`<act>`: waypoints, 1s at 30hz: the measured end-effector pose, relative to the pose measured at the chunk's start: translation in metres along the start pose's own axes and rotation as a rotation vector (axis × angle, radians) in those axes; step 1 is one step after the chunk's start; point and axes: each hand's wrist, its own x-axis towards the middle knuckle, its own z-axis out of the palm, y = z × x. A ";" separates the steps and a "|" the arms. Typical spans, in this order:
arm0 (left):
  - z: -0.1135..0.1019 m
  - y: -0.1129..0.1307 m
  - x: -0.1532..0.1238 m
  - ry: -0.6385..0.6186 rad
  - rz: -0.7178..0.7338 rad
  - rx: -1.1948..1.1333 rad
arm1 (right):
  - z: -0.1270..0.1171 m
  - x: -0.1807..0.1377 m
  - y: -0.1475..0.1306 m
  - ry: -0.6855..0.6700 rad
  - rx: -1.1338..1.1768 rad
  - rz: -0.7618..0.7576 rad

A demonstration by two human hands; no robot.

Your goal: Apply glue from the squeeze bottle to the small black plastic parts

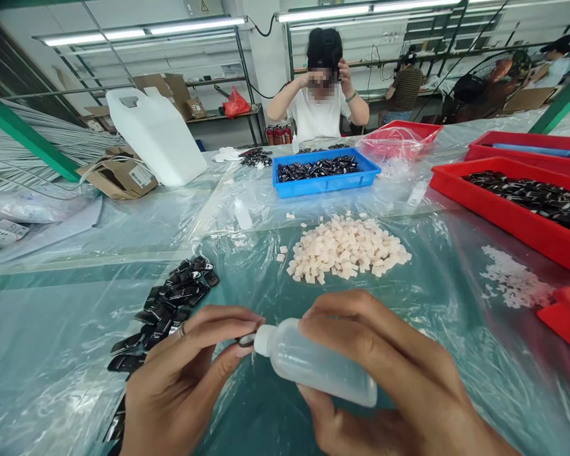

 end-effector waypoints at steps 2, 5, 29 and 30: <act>-0.001 -0.001 -0.001 -0.007 -0.003 0.005 | 0.000 0.002 0.000 -0.001 0.007 0.001; -0.002 -0.002 -0.003 -0.012 -0.006 0.008 | 0.001 0.006 0.002 -0.009 0.001 -0.006; 0.001 0.000 -0.003 -0.021 -0.024 0.034 | -0.006 -0.001 0.004 -0.025 -0.067 0.050; 0.001 0.000 -0.003 -0.019 -0.016 0.036 | -0.007 -0.005 0.005 -0.016 -0.072 0.033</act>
